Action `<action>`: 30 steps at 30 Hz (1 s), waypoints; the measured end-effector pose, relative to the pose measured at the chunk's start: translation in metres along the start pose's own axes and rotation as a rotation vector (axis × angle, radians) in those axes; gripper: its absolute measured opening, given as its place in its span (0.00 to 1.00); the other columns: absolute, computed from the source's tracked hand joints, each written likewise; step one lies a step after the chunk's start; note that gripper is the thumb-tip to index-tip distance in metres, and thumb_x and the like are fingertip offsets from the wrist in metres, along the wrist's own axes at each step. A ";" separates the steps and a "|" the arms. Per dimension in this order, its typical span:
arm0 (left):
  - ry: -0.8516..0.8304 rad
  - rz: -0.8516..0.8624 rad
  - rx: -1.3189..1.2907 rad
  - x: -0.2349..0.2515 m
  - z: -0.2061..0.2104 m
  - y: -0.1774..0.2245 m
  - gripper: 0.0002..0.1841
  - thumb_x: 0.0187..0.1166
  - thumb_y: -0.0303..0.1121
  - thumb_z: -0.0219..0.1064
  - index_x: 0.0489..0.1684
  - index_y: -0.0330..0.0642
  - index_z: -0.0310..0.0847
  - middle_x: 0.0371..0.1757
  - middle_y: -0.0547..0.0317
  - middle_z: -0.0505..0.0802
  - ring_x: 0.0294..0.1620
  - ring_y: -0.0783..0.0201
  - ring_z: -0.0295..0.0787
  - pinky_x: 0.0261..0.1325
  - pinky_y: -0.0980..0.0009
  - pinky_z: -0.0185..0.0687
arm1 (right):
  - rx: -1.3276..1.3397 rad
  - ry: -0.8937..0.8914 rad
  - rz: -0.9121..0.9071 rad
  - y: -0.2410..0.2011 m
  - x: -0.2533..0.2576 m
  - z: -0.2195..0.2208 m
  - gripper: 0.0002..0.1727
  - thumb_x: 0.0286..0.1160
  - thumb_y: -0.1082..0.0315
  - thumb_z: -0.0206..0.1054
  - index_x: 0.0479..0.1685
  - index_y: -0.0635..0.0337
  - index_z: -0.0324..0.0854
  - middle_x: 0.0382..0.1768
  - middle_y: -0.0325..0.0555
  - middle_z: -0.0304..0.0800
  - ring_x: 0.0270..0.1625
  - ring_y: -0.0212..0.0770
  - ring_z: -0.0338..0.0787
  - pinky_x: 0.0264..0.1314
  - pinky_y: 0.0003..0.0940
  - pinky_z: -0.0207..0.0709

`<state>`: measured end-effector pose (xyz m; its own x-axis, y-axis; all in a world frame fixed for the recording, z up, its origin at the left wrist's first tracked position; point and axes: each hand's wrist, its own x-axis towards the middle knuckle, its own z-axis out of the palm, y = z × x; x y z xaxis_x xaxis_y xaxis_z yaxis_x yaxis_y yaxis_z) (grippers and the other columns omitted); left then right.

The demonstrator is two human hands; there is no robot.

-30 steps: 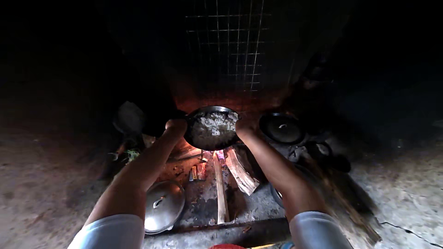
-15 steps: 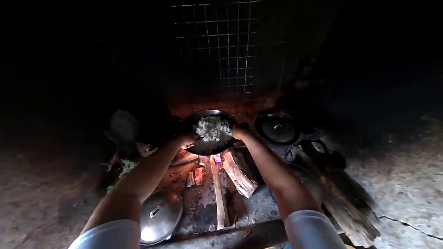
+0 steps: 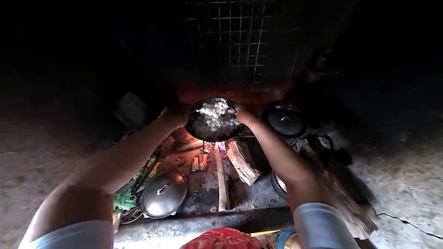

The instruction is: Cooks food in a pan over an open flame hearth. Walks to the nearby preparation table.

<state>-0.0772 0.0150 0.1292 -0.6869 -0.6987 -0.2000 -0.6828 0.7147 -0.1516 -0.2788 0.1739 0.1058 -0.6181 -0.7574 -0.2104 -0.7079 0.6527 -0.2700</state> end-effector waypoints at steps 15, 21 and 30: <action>-0.066 0.052 0.116 -0.065 0.067 -0.023 0.28 0.83 0.35 0.65 0.85 0.61 0.73 0.67 0.39 0.88 0.63 0.33 0.87 0.57 0.31 0.81 | -0.273 -0.058 -0.091 0.039 -0.060 0.054 0.22 0.81 0.72 0.63 0.73 0.65 0.79 0.65 0.69 0.86 0.67 0.71 0.86 0.63 0.73 0.78; -0.004 -0.031 0.001 -0.017 0.112 0.017 0.25 0.79 0.41 0.70 0.76 0.53 0.81 0.67 0.38 0.88 0.66 0.33 0.86 0.58 0.31 0.82 | -0.207 -0.037 0.066 0.030 -0.078 0.064 0.21 0.84 0.71 0.57 0.73 0.64 0.79 0.63 0.67 0.88 0.65 0.69 0.88 0.57 0.71 0.81; -0.046 0.186 -0.390 0.016 0.082 -0.008 0.15 0.85 0.29 0.63 0.65 0.38 0.86 0.62 0.34 0.90 0.67 0.34 0.85 0.71 0.31 0.74 | -0.184 -0.032 0.109 0.031 -0.085 0.060 0.17 0.86 0.70 0.57 0.63 0.70 0.83 0.62 0.68 0.88 0.66 0.69 0.88 0.59 0.70 0.81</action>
<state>-0.0622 0.0011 0.0481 -0.8011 -0.5510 -0.2336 -0.5978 0.7562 0.2661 -0.2278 0.2569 0.0589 -0.6851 -0.6805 -0.2599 -0.6899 0.7207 -0.0683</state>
